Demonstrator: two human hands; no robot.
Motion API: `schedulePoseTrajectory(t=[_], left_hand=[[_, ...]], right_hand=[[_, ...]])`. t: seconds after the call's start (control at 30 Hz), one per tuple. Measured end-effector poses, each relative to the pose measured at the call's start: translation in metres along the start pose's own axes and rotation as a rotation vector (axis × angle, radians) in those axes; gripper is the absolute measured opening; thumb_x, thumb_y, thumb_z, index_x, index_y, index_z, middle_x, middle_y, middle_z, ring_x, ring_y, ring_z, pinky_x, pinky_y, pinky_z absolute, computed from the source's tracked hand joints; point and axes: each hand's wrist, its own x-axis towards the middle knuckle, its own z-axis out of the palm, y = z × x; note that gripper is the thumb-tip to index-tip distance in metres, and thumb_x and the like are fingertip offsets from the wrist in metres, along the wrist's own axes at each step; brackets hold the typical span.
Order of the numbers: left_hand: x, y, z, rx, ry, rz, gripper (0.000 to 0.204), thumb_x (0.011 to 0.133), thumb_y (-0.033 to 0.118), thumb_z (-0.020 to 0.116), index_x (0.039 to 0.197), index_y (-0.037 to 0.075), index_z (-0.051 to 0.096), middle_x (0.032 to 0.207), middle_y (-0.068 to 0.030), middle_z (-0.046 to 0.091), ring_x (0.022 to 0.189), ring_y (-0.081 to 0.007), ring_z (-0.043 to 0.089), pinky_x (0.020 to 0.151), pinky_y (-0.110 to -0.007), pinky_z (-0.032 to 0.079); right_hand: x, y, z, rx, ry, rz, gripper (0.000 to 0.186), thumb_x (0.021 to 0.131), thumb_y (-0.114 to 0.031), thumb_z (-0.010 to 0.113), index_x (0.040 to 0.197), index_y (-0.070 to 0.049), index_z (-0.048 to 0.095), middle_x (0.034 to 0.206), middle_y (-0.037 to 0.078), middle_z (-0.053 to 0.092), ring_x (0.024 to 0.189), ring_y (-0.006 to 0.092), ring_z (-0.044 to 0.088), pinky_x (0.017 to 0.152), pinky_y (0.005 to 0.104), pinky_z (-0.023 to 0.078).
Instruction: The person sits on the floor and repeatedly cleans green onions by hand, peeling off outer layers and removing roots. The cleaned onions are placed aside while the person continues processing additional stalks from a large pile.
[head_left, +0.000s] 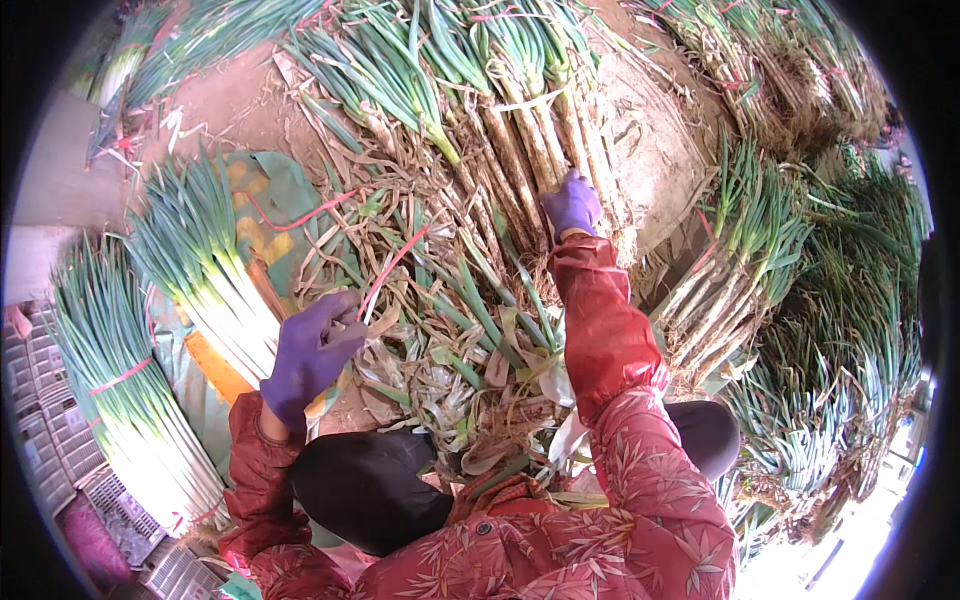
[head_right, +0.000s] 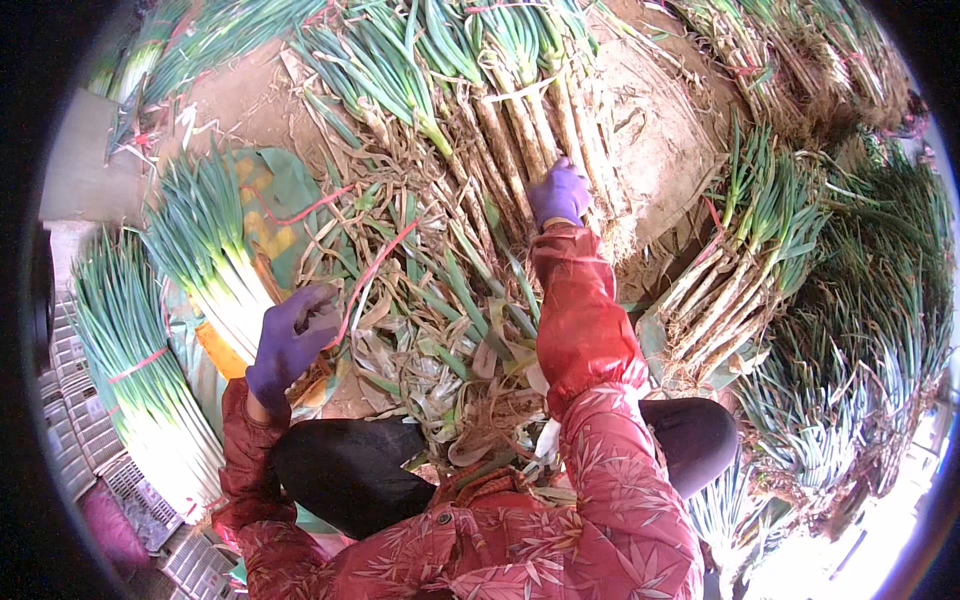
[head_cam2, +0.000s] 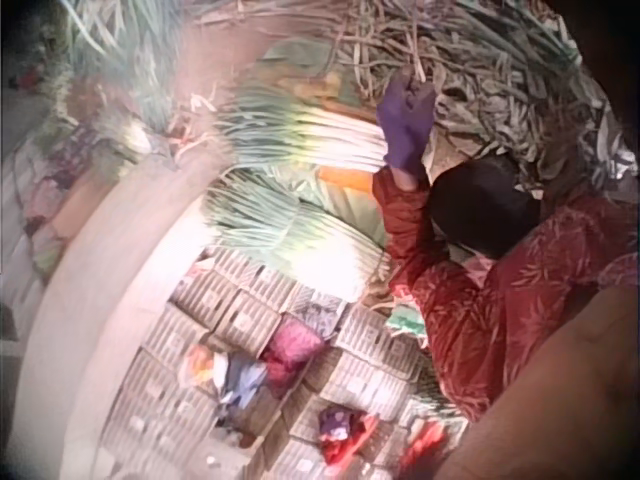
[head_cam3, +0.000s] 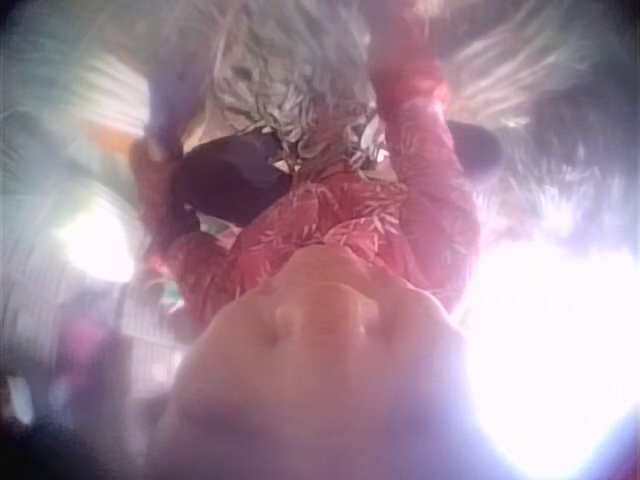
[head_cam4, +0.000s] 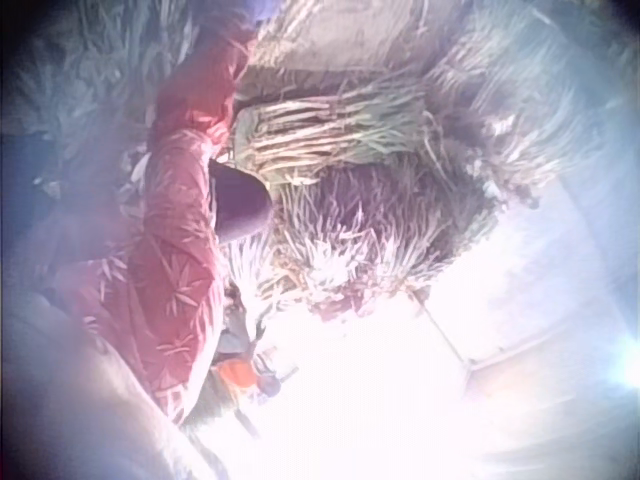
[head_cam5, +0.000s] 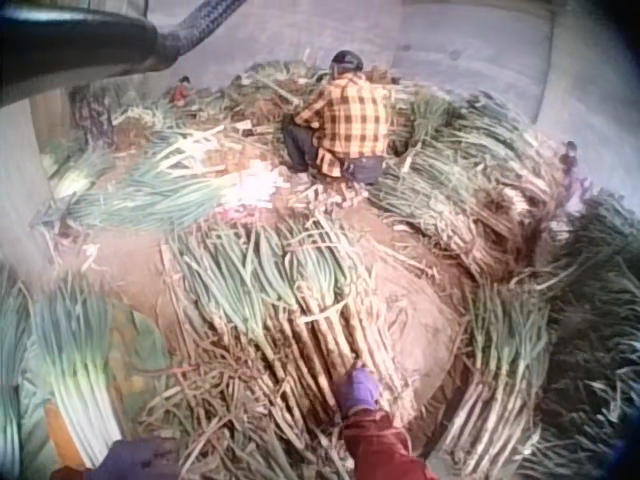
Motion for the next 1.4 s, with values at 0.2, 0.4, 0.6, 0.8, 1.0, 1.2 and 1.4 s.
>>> schedulePoseTrajectory(t=[0.2, 0.4, 0.6, 0.8, 1.0, 1.2, 1.4], left_hand=[[0.024, 0.044, 0.021, -0.105, -0.072, -0.045, 0.031, 0.078, 0.012, 0.067, 0.106, 0.001, 0.059, 0.074, -0.0001, 0.055, 0.062, -0.0055, 0.046, 0.056, -0.023, 0.04], [0.069, 0.1, 0.053, -0.481, -0.172, -0.356, 0.031, 0.085, 0.026, 0.064, 0.099, -0.001, 0.062, 0.071, -0.0047, 0.059, 0.056, -0.0092, 0.055, 0.046, -0.024, 0.043], [0.108, 0.04, 0.154, -0.975, -0.134, -0.328, 0.026, 0.087, 0.019, 0.061, 0.103, 0.0, 0.064, 0.089, -0.0052, 0.066, 0.078, -0.0149, 0.063, 0.071, -0.028, 0.051], [0.062, 0.101, 0.112, -1.146, -0.247, -0.237, 0.027, 0.087, 0.025, 0.059, 0.102, 0.003, 0.062, 0.088, -0.0072, 0.066, 0.074, -0.0165, 0.064, 0.065, -0.03, 0.054], [0.053, 0.09, 0.094, -1.023, 0.174, -0.035, 0.035, 0.084, 0.027, 0.062, 0.105, -0.001, 0.064, 0.103, -0.008, 0.065, 0.097, -0.0177, 0.06, 0.089, -0.03, 0.045], [0.054, 0.104, 0.063, -1.194, 0.128, -0.062, 0.032, 0.086, 0.025, 0.062, 0.107, 0.001, 0.059, 0.093, -0.0083, 0.064, 0.081, -0.0233, 0.063, 0.073, -0.038, 0.053], [0.051, 0.09, 0.05, -1.299, -0.083, -0.114, 0.031, 0.087, 0.027, 0.062, 0.108, 0.006, 0.058, 0.09, -0.0063, 0.063, 0.082, -0.0235, 0.063, 0.072, -0.037, 0.053]], right_hand=[[0.009, 0.028, -0.032, 0.324, -0.332, -0.19, 0.038, 0.063, -0.033, 0.079, 0.086, -0.005, 0.067, 0.091, 0.015, 0.068, 0.081, 0.0247, 0.066, 0.072, 0.0364, 0.053], [-0.203, 0.027, -0.164, 0.502, -0.539, -0.226, 0.033, 0.076, -0.022, 0.075, 0.091, 0.002, 0.058, 0.072, 0.013, 0.06, 0.062, 0.0193, 0.055, 0.056, 0.0326, 0.048], [-0.35, 0.104, -0.133, 0.788, -0.399, -0.655, 0.035, 0.074, -0.019, 0.075, 0.102, -0.001, 0.063, 0.089, 0.016, 0.067, 0.073, 0.0201, 0.064, 0.065, 0.0344, 0.05], [-0.255, 0.062, -0.131, 1.63, -0.538, -0.366, 0.029, 0.084, -0.023, 0.062, 0.105, -0.002, 0.064, 0.077, 0.008, 0.066, 0.058, 0.0098, 0.058, 0.049, 0.0235, 0.045], [-0.243, 0.001, -0.143, 1.552, -0.294, -0.603, 0.012, 0.082, -0.013, 0.062, 0.085, -0.002, 0.067, 0.065, 0.002, 0.061, 0.045, 0.0047, 0.046, 0.04, 0.0189, 0.035], [-0.336, 0.113, -0.08, 0.705, -0.445, -0.522, 0.016, 0.082, -0.02, 0.067, 0.09, -0.006, 0.067, 0.05, 0.0, 0.054, 0.043, 0.0069, 0.046, 0.041, 0.0237, 0.042], [-0.356, 0.105, -0.139, 1.815, -1.012, -0.249, 0.061, 0.088, -0.036, 0.058, 0.131, 0.002, 0.04, 0.083, 0.012, 0.064, 0.063, 0.0157, 0.064, 0.052, 0.0247, 0.053]])
